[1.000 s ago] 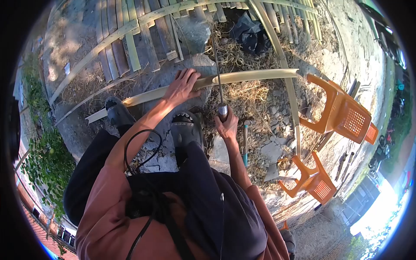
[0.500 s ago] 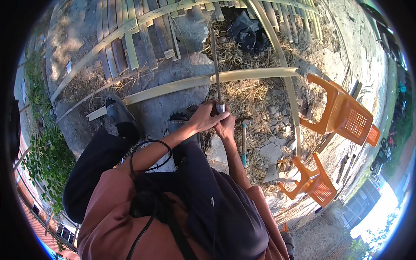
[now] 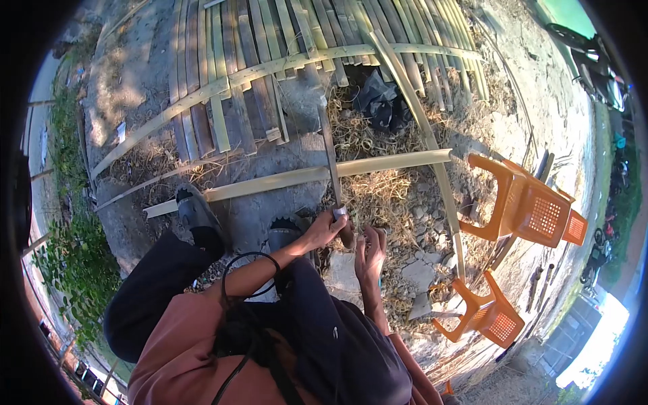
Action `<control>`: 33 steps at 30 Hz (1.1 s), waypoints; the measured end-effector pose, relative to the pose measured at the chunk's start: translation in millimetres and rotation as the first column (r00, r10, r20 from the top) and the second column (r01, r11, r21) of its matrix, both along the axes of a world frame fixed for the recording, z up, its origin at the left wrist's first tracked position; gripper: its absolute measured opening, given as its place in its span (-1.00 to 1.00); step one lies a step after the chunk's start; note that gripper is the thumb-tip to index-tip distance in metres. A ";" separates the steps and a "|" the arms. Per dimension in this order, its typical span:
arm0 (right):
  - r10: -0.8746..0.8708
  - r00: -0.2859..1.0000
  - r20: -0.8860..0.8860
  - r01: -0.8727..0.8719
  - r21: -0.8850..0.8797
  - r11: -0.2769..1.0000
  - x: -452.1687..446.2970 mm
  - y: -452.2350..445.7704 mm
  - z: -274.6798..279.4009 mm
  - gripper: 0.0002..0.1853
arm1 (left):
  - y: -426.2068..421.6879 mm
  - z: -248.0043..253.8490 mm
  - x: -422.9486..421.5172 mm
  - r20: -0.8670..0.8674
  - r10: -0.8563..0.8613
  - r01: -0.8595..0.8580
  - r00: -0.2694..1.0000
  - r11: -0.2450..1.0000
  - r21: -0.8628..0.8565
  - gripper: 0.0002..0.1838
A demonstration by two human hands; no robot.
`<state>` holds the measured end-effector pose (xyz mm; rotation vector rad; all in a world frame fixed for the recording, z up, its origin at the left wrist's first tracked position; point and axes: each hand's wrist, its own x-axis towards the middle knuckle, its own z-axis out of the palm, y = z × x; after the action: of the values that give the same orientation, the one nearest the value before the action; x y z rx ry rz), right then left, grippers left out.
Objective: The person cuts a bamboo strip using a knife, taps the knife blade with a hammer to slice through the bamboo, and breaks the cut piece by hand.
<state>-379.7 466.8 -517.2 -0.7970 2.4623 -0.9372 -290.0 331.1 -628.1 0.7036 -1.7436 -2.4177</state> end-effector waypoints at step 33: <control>0.076 0.994 0.076 -0.081 0.077 0.994 -37.5 -37.2 35.3 -0.70 | 2.0 42.9 -11.3 0.356 0.116 0.034 0.927 0.921 -0.388 -0.34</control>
<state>-417.2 429.6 -481.9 -0.8118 2.3719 -0.8197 -301.3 333.1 -585.2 1.1830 -2.2271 -1.8996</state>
